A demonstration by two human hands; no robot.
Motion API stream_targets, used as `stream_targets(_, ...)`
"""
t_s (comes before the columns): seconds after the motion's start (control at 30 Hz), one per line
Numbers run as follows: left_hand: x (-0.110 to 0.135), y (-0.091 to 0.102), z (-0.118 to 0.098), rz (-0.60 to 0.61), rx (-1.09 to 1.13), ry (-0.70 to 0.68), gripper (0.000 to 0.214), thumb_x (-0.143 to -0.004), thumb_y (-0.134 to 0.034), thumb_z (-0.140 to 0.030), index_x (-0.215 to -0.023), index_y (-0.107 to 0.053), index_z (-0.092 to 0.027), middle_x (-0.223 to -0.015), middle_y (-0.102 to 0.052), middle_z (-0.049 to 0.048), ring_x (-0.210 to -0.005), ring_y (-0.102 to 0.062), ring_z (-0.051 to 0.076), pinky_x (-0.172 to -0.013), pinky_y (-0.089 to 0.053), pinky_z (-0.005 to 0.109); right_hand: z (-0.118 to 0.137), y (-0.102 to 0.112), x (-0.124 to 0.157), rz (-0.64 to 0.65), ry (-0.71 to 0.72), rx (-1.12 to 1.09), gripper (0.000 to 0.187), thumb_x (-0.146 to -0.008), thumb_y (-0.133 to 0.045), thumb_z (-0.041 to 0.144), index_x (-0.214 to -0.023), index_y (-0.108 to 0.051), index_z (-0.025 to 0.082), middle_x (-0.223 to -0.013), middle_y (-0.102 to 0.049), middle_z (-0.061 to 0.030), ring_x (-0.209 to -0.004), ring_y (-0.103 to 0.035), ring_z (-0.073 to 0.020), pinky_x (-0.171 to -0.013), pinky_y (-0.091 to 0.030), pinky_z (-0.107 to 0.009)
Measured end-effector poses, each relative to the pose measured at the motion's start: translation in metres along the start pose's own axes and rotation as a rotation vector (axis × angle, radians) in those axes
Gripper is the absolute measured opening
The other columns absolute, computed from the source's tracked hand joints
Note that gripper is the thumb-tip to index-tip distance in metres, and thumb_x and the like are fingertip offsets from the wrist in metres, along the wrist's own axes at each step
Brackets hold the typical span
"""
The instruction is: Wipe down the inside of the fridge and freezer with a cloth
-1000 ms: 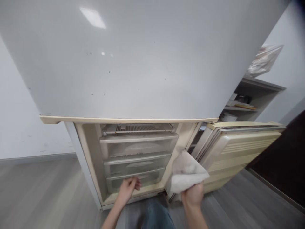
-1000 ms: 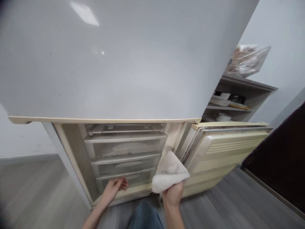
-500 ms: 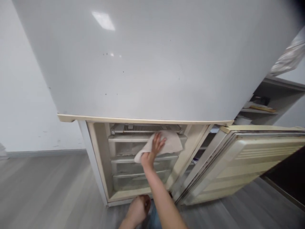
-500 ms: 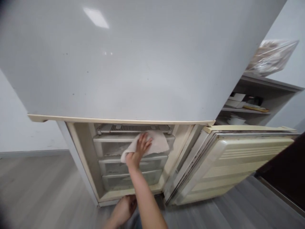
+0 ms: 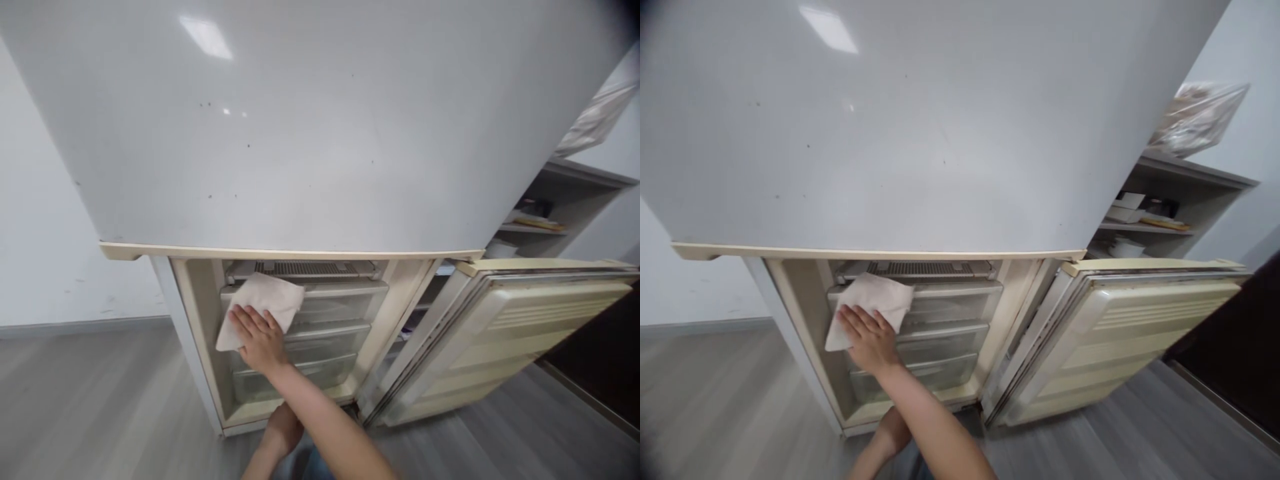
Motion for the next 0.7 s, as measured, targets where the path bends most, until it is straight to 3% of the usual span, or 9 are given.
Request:
stream_targets(0.2, -0.005, -0.004, 0.003, -0.053, -0.021, -0.036, 0.033, -0.081, -0.040, -0.025, -0.094, -0.070, -0.022, -0.097, -0.076, 0.0096, -0.096, -0.069, 0.022, -0.084, -0.049, 0.031, -0.054, -0.019, 0.064, 0.028, -0.178, 0.081, 0.070, -0.085, -0.057, 0.033, -0.149, -0.033, 0.026, -0.149, -0.041, -0.0059, -0.128, -0.048, -0.0240, -0.103, -0.039, -0.036)
stream_targets(0.33, -0.004, -0.004, 0.000, -0.053, -0.016, -0.076, 0.032, -0.083, -0.039, -0.028, -0.094, -0.069, -0.023, -0.100, -0.076, 0.0079, -0.098, -0.068, 0.020, -0.083, -0.047, 0.028, -0.084, -0.001, 0.091, -0.084, -0.334, 0.143, 0.063, -0.076, -0.059, 0.029, -0.139, -0.051, 0.024, -0.137, -0.055, -0.0095, -0.124, -0.051, -0.0329, -0.103, -0.039, -0.043)
stream_targets(0.47, -0.004, -0.005, -0.002, -0.058, -0.023, -0.079, 0.034, -0.085, -0.038, -0.031, -0.095, -0.069, -0.023, -0.099, -0.076, 0.0093, -0.096, -0.069, 0.022, -0.082, -0.047, 0.029, -0.109, 0.020, 0.108, -0.130, -0.521, 0.158, 0.067, -0.072, -0.054, 0.025, -0.138, -0.051, 0.016, -0.135, -0.056, -0.0152, -0.126, -0.049, -0.0357, -0.101, -0.041, -0.045)
stream_targets(0.57, -0.002, -0.005, -0.004, -0.058, -0.027, -0.087, 0.035, -0.086, -0.036, -0.032, -0.094, -0.069, -0.023, -0.098, -0.076, 0.0094, -0.096, -0.069, 0.022, -0.081, -0.047, 0.030, -0.110, 0.021, 0.108, -0.155, -0.558, 0.165, 0.071, -0.073, -0.050, 0.024, -0.142, -0.045, 0.011, -0.136, -0.053, -0.0191, -0.126, -0.048, -0.0366, -0.099, -0.043, -0.049)
stream_targets(0.7, -0.002, -0.006, -0.006, -0.053, -0.034, -0.102, 0.030, -0.082, -0.040, -0.024, -0.093, -0.068, -0.024, -0.099, -0.076, 0.0071, -0.096, -0.069, 0.020, -0.080, -0.046, 0.027, -0.087, 0.011, 0.087, -0.189, -0.518, 0.174, 0.071, -0.076, -0.045, 0.024, -0.145, -0.040, 0.010, -0.136, -0.054, -0.0191, -0.128, -0.045, -0.0357, -0.102, -0.041, -0.049)
Point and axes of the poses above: each hand's wrist, its own x-axis away from the middle knuckle, its own y-axis out of the back of the hand, z = x × y, the point moved 1 cm from there along -x, towards the middle knuckle
